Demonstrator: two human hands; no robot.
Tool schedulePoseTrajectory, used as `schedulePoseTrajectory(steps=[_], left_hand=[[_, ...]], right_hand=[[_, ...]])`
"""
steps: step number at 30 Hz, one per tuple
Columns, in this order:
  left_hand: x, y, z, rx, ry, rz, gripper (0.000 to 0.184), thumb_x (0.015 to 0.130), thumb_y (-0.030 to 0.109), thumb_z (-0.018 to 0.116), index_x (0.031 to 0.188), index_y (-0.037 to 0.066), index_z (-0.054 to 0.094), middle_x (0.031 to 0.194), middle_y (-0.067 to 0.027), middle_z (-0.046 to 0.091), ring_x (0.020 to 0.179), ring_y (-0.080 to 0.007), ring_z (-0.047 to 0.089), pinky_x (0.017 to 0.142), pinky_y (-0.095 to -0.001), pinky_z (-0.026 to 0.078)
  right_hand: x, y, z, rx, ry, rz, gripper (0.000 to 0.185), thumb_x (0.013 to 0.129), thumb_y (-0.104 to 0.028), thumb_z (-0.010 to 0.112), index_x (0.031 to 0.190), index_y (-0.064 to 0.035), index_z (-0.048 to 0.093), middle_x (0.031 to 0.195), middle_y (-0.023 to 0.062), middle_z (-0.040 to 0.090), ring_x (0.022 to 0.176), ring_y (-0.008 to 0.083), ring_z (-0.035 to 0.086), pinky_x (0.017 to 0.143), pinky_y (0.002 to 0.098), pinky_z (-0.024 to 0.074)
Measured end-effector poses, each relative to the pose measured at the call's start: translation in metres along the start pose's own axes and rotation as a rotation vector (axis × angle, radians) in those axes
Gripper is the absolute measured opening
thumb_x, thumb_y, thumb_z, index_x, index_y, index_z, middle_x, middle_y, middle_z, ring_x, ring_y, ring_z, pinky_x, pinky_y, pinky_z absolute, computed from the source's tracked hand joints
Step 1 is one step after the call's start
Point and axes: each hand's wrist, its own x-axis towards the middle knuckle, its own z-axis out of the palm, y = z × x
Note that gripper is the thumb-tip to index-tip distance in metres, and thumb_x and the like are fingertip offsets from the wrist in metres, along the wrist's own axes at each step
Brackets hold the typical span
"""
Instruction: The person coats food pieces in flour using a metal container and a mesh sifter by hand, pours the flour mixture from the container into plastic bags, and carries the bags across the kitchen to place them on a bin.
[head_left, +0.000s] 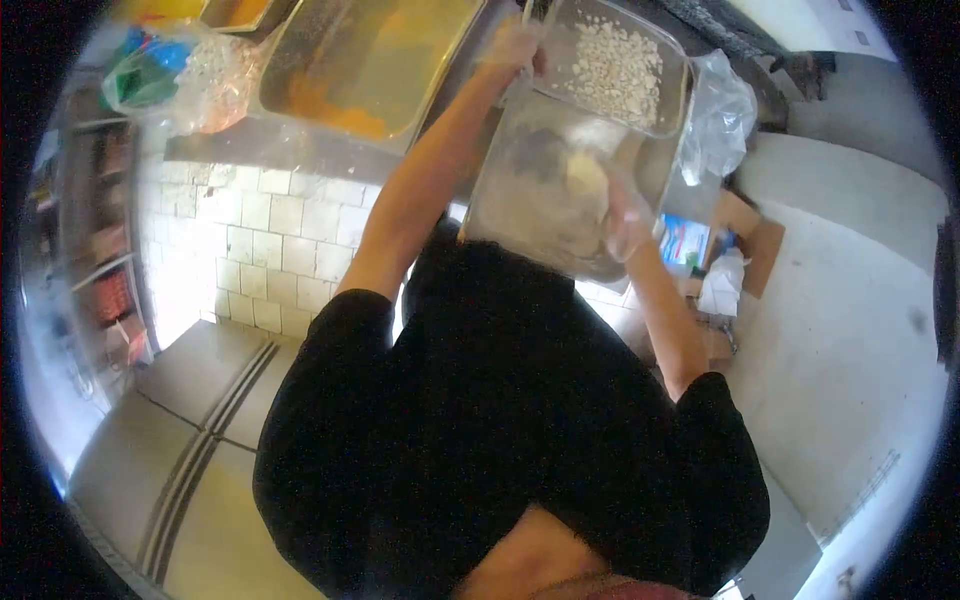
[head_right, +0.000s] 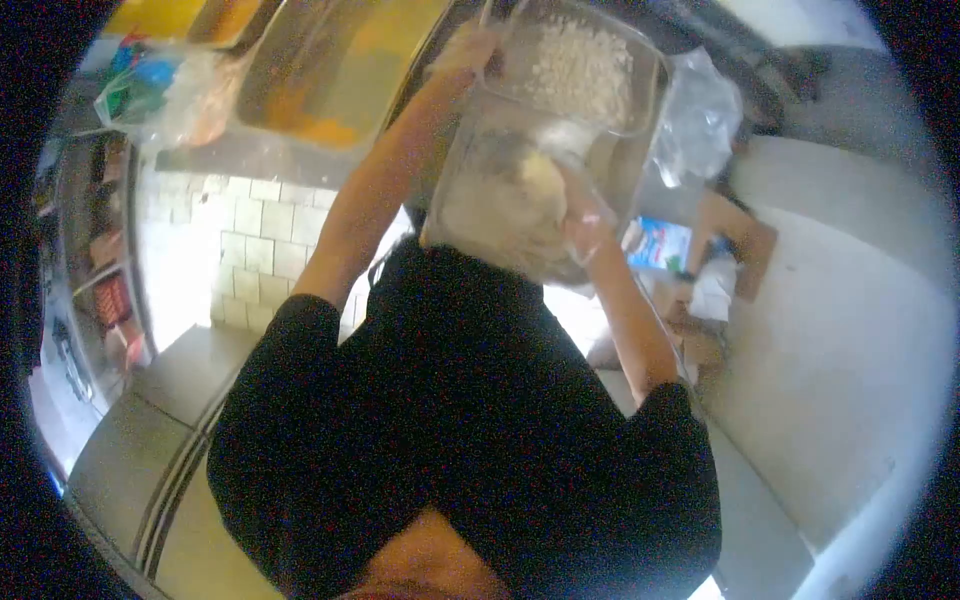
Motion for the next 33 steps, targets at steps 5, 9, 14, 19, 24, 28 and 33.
schedulePoseTrajectory(steps=[5,9,14,19,24,28,33], left_hand=[[0.007,-0.011,0.009,-0.571,-0.381,-0.473,0.032,0.083,0.026,0.051,0.063,0.003,0.061,0.062,-0.0126,0.065,0.054,-0.0243,0.064,0.054,-0.0377,0.051],[-0.003,0.0,-0.008,-0.371,-0.323,-0.053,0.041,0.088,0.032,0.046,0.063,0.003,0.059,0.059,-0.0129,0.064,0.048,-0.0234,0.061,0.048,-0.037,0.05],[-0.002,0.002,-0.002,-0.855,-0.316,-0.523,0.051,0.092,0.039,0.043,0.059,0.003,0.058,0.055,-0.0119,0.06,0.047,-0.0219,0.061,0.046,-0.0363,0.049],[0.002,0.012,-0.019,-0.605,-0.411,-0.532,0.04,0.089,0.029,0.047,0.064,0.0,0.06,0.057,-0.0115,0.062,0.047,-0.0224,0.061,0.046,-0.0359,0.049],[0.004,0.017,-0.021,-0.575,-0.391,-0.477,0.034,0.086,0.021,0.047,0.063,0.0,0.063,0.056,-0.0112,0.062,0.048,-0.0217,0.061,0.051,-0.0354,0.051],[0.008,0.01,-0.021,-0.475,-0.376,-0.618,0.031,0.086,0.023,0.05,0.066,0.001,0.06,0.066,-0.0118,0.062,0.06,-0.0229,0.06,0.055,-0.0375,0.045],[0.007,0.02,-0.033,-0.547,-0.478,-0.806,0.034,0.088,0.025,0.046,0.068,0.001,0.06,0.065,-0.0121,0.06,0.06,-0.0226,0.06,0.056,-0.0386,0.045]], right_hand=[[0.007,-0.091,0.0,0.21,-0.18,-0.261,0.05,0.091,-0.034,0.051,0.13,-0.0027,0.045,0.131,0.0117,0.05,0.119,0.0189,0.049,0.099,0.0333,0.0399],[0.039,-0.131,0.012,-0.28,0.258,-0.41,0.043,0.093,-0.036,0.048,0.121,-0.0042,0.054,0.119,0.011,0.058,0.115,0.0217,0.05,0.099,0.0362,0.0379],[0.13,-0.121,-0.061,-1.245,0.189,-1.101,0.038,0.095,-0.029,0.042,0.122,-0.0059,0.055,0.125,0.0109,0.054,0.117,0.0261,0.048,0.1,0.0381,0.0349],[-0.013,-0.077,-0.038,-1.308,0.149,-0.757,0.036,0.094,-0.019,0.038,0.124,-0.0063,0.052,0.123,0.0134,0.053,0.117,0.0281,0.047,0.094,0.0381,0.0397],[0.03,0.034,-0.028,-1.334,0.093,-0.881,0.038,0.093,-0.022,0.043,0.127,-0.0039,0.049,0.124,0.0107,0.052,0.114,0.0268,0.048,0.091,0.0369,0.0425],[0.112,0.096,-0.026,-1.529,0.232,-0.935,0.039,0.094,-0.023,0.043,0.127,-0.003,0.048,0.127,0.0099,0.05,0.114,0.0253,0.047,0.092,0.0369,0.0409],[0.116,0.116,0.018,-1.158,-0.173,-0.919,0.041,0.095,-0.026,0.042,0.128,-0.0042,0.048,0.131,0.0102,0.047,0.118,0.0254,0.043,0.096,0.0384,0.0357]])
